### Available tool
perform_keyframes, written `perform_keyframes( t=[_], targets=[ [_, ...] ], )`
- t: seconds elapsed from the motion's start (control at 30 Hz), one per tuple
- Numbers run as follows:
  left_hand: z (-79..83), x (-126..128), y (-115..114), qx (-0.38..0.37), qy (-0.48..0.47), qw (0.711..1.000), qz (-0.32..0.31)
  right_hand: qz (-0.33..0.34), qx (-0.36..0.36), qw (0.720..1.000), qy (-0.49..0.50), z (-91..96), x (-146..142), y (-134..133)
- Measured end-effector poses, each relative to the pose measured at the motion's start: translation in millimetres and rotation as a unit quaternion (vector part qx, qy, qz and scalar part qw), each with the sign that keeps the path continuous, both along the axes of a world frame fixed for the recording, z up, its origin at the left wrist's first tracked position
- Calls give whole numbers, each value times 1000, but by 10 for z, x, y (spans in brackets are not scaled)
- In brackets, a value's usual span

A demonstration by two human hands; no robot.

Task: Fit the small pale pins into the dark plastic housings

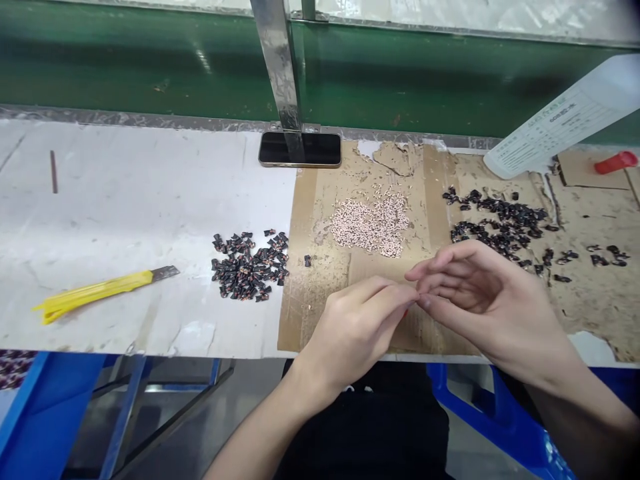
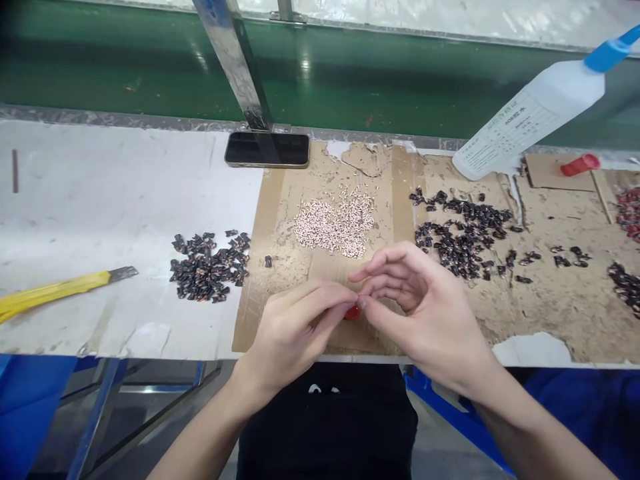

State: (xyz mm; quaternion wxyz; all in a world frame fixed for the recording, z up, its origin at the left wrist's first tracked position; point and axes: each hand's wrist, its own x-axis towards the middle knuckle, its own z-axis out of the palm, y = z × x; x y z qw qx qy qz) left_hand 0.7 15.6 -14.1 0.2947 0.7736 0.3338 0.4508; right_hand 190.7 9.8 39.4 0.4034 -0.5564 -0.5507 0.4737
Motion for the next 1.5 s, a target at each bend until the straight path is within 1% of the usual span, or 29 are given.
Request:
perform_keyframes(
  t=[0.1,0.17,0.2,0.27,0.33,0.37,0.43,0.57,0.7,0.83,0.9,0.97,1.03,1.1,1.2,1.3,1.5],
  targets=[
    [11,0,-12,1,0,1000,1,35,-33,998,27,-5,57,47],
    [25,13,-30,-9,-8,1000,2,37,-46,997,46,-21,73,47],
    [34,24,-42,-27,-25,999,5,34,-47,997,57,-34,74,35],
    [56,50,-73,-95,-82,992,18,26,-36,996,71,-66,65,-12],
    [76,73,-107,-176,-139,974,28,24,-23,997,73,-100,47,-70],
    [85,81,-122,-205,-160,965,29,26,-17,997,71,-114,36,-97],
    [97,85,-147,-231,-177,956,27,31,-3,997,68,-130,12,-139],
    [113,55,-165,-232,-174,957,26,29,25,998,51,-119,-28,-178],
    [139,26,-180,-211,-154,965,21,39,54,997,24,-91,-55,-196],
    [154,32,-233,-195,-144,970,34,56,43,997,9,-95,-75,-243],
    [151,26,-264,-210,-141,966,45,55,43,997,-11,-128,-57,-284],
    [140,-6,-289,-240,-145,957,78,47,68,995,-64,-184,-12,-331],
    [124,-62,-302,-269,-155,942,126,47,108,982,-150,-255,43,-373],
    [102,-127,-307,-284,-159,931,163,64,150,955,-246,-322,83,-403],
    [69,-206,-307,-290,-144,929,180,84,208,912,-344,-384,83,-423],
    [48,-245,-309,-282,-126,934,182,79,248,888,-379,-403,46,-420],
    [50,-275,-315,-272,-111,937,191,101,280,863,-409,-407,40,-396]
  ],
)
